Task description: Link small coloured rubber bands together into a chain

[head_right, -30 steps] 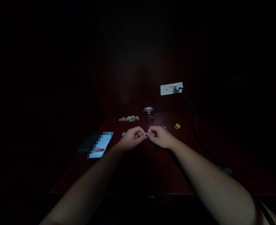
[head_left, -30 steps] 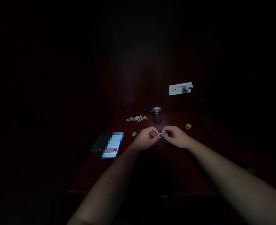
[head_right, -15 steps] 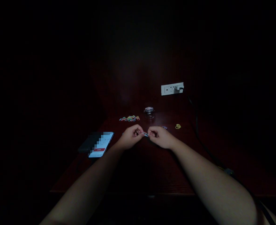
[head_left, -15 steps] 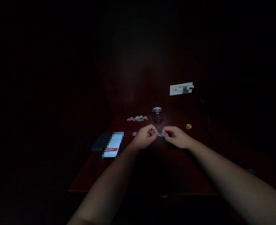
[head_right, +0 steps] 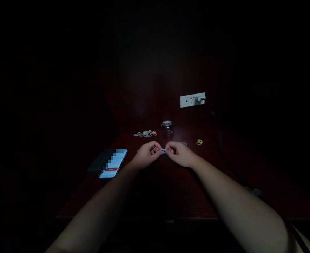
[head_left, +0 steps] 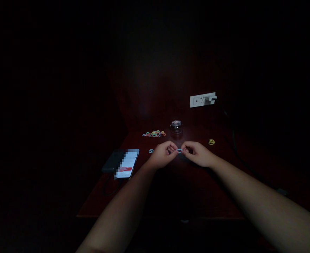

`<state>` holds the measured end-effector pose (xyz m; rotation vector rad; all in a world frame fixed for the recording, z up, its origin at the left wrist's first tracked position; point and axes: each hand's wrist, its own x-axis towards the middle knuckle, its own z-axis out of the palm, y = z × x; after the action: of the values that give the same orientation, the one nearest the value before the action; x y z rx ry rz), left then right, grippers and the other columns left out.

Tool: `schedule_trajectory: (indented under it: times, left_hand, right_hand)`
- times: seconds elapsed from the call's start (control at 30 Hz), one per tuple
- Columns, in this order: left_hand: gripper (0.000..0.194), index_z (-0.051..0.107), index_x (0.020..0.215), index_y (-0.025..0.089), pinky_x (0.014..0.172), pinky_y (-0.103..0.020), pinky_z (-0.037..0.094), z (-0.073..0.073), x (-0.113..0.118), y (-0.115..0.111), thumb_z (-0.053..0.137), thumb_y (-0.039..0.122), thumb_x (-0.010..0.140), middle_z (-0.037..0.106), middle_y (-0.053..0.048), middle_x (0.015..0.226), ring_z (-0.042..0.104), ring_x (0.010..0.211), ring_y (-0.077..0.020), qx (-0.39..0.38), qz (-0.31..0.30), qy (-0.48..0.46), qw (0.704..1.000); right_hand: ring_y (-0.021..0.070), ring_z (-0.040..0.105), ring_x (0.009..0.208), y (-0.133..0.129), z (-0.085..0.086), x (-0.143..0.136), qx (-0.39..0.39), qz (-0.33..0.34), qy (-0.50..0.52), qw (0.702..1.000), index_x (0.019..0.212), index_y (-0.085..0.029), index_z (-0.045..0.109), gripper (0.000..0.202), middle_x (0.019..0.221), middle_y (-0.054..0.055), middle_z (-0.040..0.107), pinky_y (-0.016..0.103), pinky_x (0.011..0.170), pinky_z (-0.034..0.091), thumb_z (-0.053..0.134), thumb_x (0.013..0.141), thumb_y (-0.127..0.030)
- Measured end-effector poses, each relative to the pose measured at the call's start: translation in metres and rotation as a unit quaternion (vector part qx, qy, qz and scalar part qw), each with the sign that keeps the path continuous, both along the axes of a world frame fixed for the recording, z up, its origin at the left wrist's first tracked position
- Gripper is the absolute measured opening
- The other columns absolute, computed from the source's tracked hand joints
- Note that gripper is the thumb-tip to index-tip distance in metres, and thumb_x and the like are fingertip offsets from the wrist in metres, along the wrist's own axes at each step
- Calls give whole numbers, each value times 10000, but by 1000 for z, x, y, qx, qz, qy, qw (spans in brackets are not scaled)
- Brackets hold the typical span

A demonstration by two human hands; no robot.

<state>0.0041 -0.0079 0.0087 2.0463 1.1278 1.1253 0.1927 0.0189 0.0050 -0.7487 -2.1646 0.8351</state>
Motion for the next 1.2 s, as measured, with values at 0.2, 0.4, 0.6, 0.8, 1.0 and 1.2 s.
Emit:
schedule_trajectory:
  times: [0.2,0.4,0.6,0.8,1.0,1.2]
  left_hand:
    - [198,584,897,123,547,-173,376,-1,-1,-1,602,260,755,585,-18,741,503,631,-71,-19,-30,11,999]
    - [241,574,955,136,566,-176,385,1,-2,-3,616,218,733,608,-28,797,529,669,-78,-13,-51,12,999]
    - [196,586,922,127,551,-172,376,2,-2,-3,582,244,765,585,-19,753,500,634,-69,-1,-34,14,999]
    - [193,583,915,126,547,-172,381,0,0,-2,582,246,764,580,-14,739,492,621,-67,0,-23,11,1000]
    - [208,570,934,127,529,-163,374,-2,0,-2,582,246,764,565,-7,733,485,605,-58,-3,-34,7,999]
    - [317,523,1001,142,579,-179,400,-4,1,0,638,224,718,594,-21,801,533,684,-79,35,-21,0,999]
  right_hand:
    - [102,395,563,-1,1,-1,12,-14,-16,1000,737,-143,550,138,608,-19,455,222,521,324,526,774,-274]
    - [105,406,572,-1,2,-1,7,-17,-23,1000,734,-141,555,149,615,-14,468,223,528,330,525,776,-282]
    - [101,394,559,-2,3,-1,13,-22,-21,999,738,-136,556,150,603,-18,455,222,521,322,521,781,-276]
    - [103,399,553,-2,3,-1,13,-21,-15,1000,757,-144,560,180,604,-15,462,222,509,319,513,797,-313]
    - [107,408,564,-3,4,-1,20,-12,-13,1000,735,-150,549,193,607,-11,478,225,521,326,510,800,-328]
    - [109,418,578,-2,4,-1,31,-23,-11,999,744,-147,570,198,622,-6,490,232,544,339,511,801,-327]
